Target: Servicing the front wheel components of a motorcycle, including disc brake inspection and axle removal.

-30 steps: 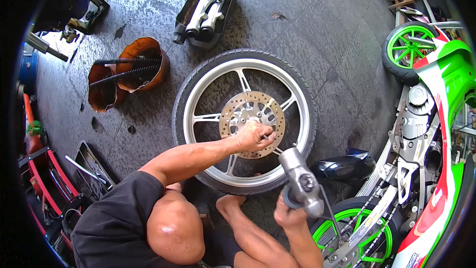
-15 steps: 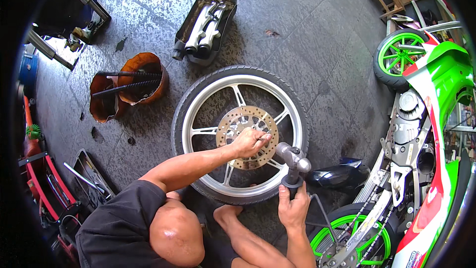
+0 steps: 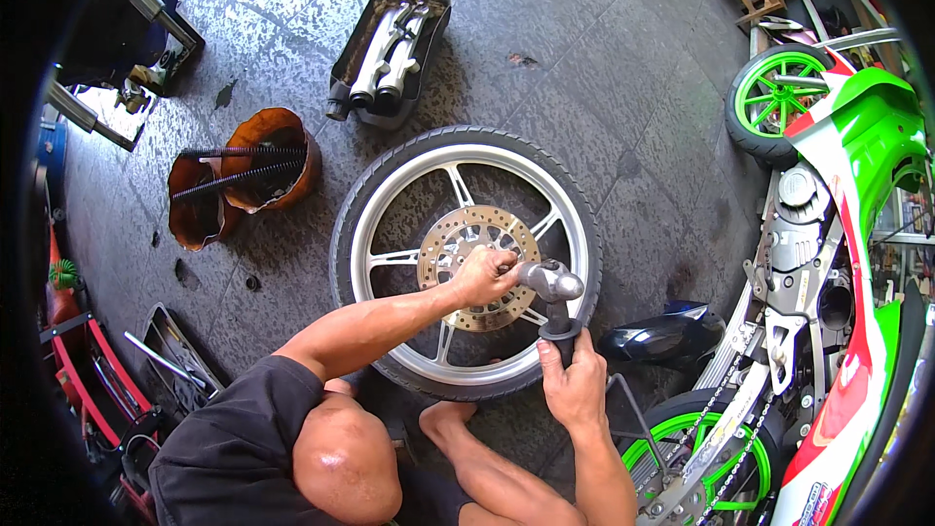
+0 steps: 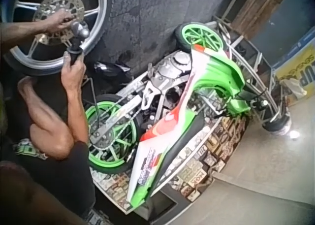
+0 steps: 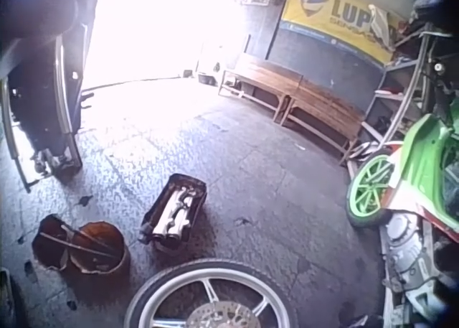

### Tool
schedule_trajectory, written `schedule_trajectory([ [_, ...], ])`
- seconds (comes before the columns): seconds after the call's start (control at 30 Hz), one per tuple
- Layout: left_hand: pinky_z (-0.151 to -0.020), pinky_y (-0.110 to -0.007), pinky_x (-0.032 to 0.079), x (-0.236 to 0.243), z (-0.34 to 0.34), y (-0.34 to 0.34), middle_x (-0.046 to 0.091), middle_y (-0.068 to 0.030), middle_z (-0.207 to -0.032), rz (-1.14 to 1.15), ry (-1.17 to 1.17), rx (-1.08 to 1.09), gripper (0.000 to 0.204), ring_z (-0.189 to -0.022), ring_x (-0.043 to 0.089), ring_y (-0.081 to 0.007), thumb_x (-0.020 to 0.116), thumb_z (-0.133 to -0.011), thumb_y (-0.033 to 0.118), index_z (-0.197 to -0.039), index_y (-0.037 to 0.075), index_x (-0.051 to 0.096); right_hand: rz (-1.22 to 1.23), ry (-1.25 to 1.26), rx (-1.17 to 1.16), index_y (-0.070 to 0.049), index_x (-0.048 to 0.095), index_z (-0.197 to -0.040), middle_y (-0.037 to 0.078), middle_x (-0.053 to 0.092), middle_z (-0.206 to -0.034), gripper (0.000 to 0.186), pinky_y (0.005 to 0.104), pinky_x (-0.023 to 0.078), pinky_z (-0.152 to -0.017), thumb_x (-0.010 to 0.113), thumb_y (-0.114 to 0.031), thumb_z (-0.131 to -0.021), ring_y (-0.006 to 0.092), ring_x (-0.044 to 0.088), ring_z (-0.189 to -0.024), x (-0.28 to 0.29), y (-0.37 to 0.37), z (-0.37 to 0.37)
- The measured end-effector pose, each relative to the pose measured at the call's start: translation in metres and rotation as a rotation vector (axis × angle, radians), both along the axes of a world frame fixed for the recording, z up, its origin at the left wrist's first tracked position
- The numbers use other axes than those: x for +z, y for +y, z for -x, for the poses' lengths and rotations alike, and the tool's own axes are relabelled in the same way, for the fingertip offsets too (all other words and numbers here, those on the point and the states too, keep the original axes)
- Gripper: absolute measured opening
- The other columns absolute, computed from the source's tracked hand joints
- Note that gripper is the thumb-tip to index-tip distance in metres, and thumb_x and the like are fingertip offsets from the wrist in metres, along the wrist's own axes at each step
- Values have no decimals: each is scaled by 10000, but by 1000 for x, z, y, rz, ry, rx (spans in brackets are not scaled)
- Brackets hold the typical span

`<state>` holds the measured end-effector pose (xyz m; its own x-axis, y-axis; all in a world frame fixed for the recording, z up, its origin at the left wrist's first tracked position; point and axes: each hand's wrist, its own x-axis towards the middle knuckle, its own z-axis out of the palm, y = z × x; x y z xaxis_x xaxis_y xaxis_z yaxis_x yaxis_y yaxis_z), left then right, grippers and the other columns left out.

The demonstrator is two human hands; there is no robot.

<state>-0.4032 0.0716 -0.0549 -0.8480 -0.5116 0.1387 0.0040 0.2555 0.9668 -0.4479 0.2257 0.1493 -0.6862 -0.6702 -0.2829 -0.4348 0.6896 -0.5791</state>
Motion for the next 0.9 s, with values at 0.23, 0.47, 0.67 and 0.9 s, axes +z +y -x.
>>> schedule_trajectory([
  [0.23, -508, -432, 432, 25, 7, -7, 546, -192, -565, -52, 13, -35, 381, -526, 588, -367, 623, -950, 295, -712, -2, 597, 150, -90, -132, 26, 594, -1044, 170, 664, -787, 287, 396, 498, -679, 647, -231, -929, 298, 651, -704, 13, -2, 10],
  [0.47, -558, -435, 449, 9, 10, -13, 541, -183, -581, -150, -68, -106, 437, -531, 567, -338, 484, -1023, 316, -754, -8, 601, 53, -155, -181, 21, 583, -1029, 154, 647, -717, 277, 394, 490, -637, 641, -235, -937, 289, 623, -634, 13, -4, 6],
  [0.67, -544, -402, 458, 26, 11, -12, 589, -190, -615, -211, -43, -32, 208, -579, 612, -296, 677, -779, 177, -748, -8, 588, -30, -101, -73, 41, 577, -1117, 271, 677, -847, 382, 462, 506, -709, 637, -293, -941, 479, 663, -873, -3, -6, 7],
  [0.9, -561, -406, 490, 19, 18, -6, 636, -191, -671, -188, 78, 7, 112, -669, 674, -359, 708, -753, 101, -776, 10, 649, -73, -110, -63, 51, 570, -1108, 275, 673, -838, 378, 460, 506, -704, 636, -281, -940, 478, 663, -851, 4, -23, 10],
])
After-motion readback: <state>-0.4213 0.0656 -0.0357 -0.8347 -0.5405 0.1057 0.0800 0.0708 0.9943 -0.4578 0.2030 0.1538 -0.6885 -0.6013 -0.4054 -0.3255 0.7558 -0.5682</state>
